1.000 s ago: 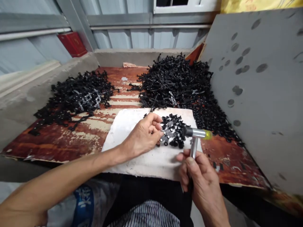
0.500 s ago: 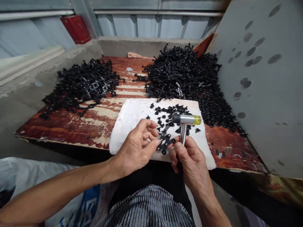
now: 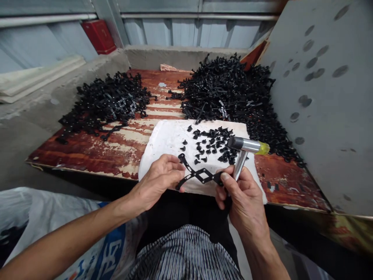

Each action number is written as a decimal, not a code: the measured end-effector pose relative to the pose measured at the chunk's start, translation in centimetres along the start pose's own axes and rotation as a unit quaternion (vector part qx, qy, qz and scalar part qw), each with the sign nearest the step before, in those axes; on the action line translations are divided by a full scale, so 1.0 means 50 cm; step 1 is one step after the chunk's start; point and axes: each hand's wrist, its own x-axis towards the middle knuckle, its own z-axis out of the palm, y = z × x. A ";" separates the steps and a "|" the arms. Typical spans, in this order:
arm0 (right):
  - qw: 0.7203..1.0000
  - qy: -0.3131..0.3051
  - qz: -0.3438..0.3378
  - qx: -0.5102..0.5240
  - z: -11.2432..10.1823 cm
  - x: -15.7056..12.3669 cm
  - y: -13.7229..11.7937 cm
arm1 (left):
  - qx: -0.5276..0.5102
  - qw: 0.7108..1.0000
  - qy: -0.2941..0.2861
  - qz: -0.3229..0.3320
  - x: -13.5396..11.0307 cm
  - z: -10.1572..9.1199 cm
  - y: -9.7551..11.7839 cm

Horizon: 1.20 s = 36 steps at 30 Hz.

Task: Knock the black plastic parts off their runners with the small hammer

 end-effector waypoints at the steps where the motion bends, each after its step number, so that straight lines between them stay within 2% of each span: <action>1: 1.000 -0.002 0.001 -0.004 -0.001 -0.001 0.000 | 0.057 0.997 0.038 0.043 -0.004 -0.003 0.005; 2: 1.000 -0.006 0.002 -0.009 -0.002 -0.001 0.000 | 0.127 0.983 0.075 0.105 -0.009 -0.006 0.012; 3: 1.000 -0.013 0.004 -0.014 -0.001 -0.003 0.000 | 0.203 0.959 0.098 0.174 -0.013 -0.006 0.022; 4: 1.000 -0.021 0.008 -0.019 0.001 -0.005 0.000 | 0.280 0.927 0.094 0.232 -0.018 -0.005 0.033; 5: 0.999 -0.032 0.012 -0.025 0.004 -0.008 0.000 | 0.352 0.894 0.064 0.271 -0.021 -0.002 0.044; 6: 0.998 -0.045 0.016 -0.031 0.008 -0.010 0.000 | 0.415 0.864 0.013 0.286 -0.024 0.002 0.053; 8: 0.997 -0.065 0.020 -0.047 0.017 -0.016 0.000 | 0.505 0.817 -0.091 0.262 -0.025 0.009 0.064; 10: 0.995 -0.076 0.023 -0.063 0.023 -0.021 0.002 | 0.532 0.802 -0.166 0.216 -0.023 0.013 0.061; 12: 0.994 -0.080 0.034 -0.073 0.027 -0.024 0.006 | 0.495 0.828 -0.200 0.170 -0.022 0.014 0.048; 16: 0.990 -0.090 0.069 -0.081 0.032 -0.030 0.020 | 0.325 0.917 -0.217 0.082 -0.030 0.011 0.015; 18: 0.989 -0.095 0.081 -0.083 0.034 -0.032 0.026 | 0.266 0.937 -0.221 0.036 -0.034 0.008 0.007; 21: 0.987 -0.105 0.090 -0.085 0.032 -0.032 0.031 | 0.220 0.955 -0.197 0.005 -0.027 -0.004 0.008; 27: 0.993 -0.104 0.061 -0.013 -0.007 -0.043 0.030 | 0.216 0.972 -0.088 -0.037 0.032 -0.059 0.026; 32: 0.990 -0.053 0.130 0.002 -0.040 -0.071 0.027 | 0.191 0.976 -0.082 -0.067 0.063 -0.068 0.029; 36: 0.988 -0.056 0.145 0.021 -0.053 -0.076 0.034 | 0.179 0.977 -0.075 -0.088 0.064 -0.063 0.033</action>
